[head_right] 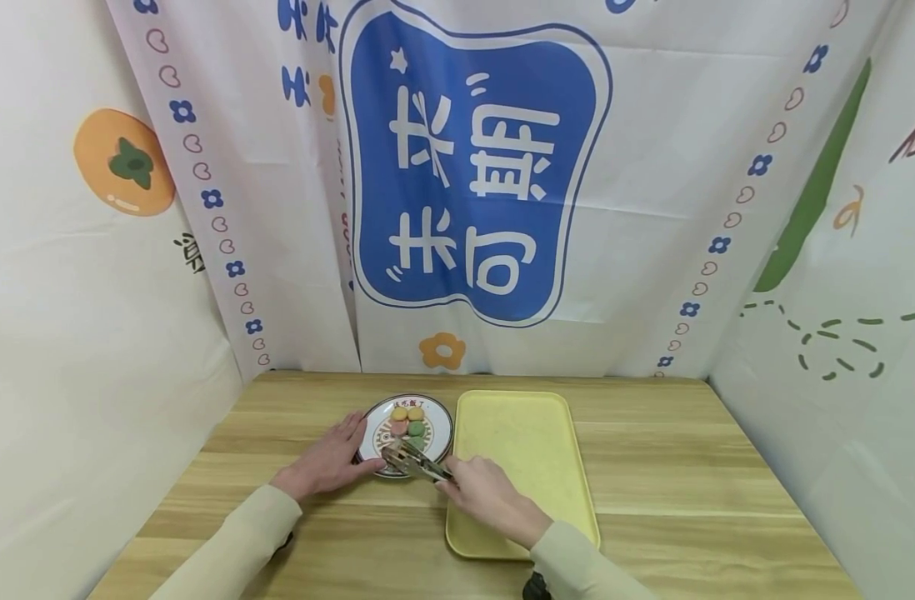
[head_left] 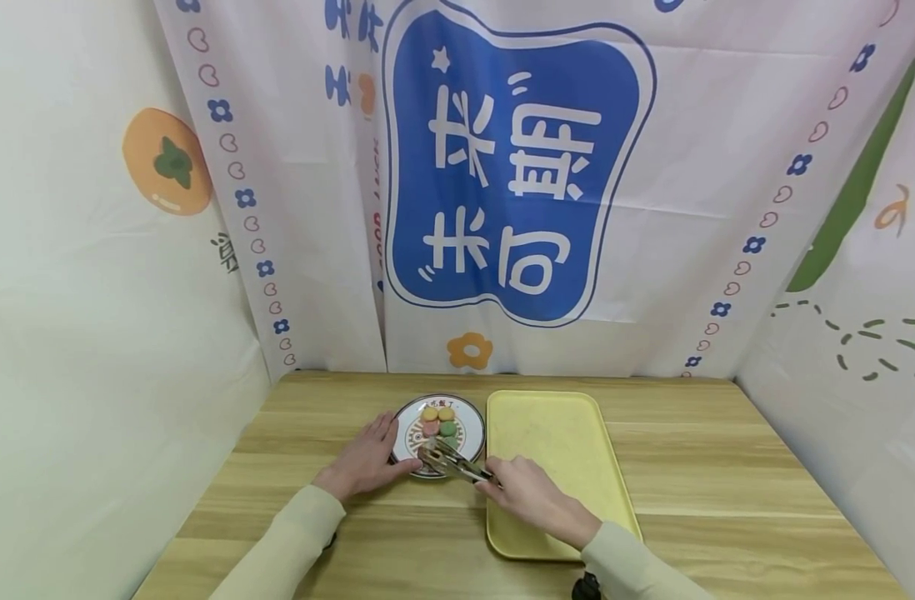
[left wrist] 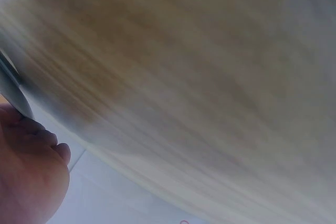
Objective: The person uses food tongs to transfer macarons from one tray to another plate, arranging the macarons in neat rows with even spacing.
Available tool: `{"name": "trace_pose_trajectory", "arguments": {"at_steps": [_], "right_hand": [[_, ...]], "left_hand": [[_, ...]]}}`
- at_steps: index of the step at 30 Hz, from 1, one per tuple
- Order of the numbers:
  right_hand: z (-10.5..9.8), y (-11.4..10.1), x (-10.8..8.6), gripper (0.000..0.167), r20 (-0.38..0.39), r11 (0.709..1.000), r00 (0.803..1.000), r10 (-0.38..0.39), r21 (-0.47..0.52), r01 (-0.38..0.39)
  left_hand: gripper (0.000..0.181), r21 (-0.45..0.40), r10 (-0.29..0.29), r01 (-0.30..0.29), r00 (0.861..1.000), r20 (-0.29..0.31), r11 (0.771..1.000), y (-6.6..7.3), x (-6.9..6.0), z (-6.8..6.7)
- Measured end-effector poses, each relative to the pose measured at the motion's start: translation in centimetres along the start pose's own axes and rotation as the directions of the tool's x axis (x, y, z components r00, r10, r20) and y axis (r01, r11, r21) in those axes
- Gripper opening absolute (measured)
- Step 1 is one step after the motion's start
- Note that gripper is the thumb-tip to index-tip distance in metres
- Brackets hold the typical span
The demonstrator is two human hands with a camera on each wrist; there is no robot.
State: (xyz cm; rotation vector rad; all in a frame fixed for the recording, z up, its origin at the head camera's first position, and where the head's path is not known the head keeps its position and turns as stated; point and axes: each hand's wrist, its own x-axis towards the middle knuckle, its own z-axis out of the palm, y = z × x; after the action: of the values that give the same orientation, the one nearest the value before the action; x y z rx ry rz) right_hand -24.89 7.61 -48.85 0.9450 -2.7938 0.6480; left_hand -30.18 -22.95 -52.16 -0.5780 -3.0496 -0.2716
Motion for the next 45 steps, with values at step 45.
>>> {"name": "trace_pose_trajectory", "arguments": {"at_steps": [45], "right_hand": [[-3.5, 2.3, -3.8, 0.031, -0.099, 0.996, 0.993, 0.061, -0.052, -0.067]], "left_hand": [[0.107, 0.017, -0.031, 0.031, 0.999, 0.034, 0.999, 0.3, 0.0, -0.4]]}}
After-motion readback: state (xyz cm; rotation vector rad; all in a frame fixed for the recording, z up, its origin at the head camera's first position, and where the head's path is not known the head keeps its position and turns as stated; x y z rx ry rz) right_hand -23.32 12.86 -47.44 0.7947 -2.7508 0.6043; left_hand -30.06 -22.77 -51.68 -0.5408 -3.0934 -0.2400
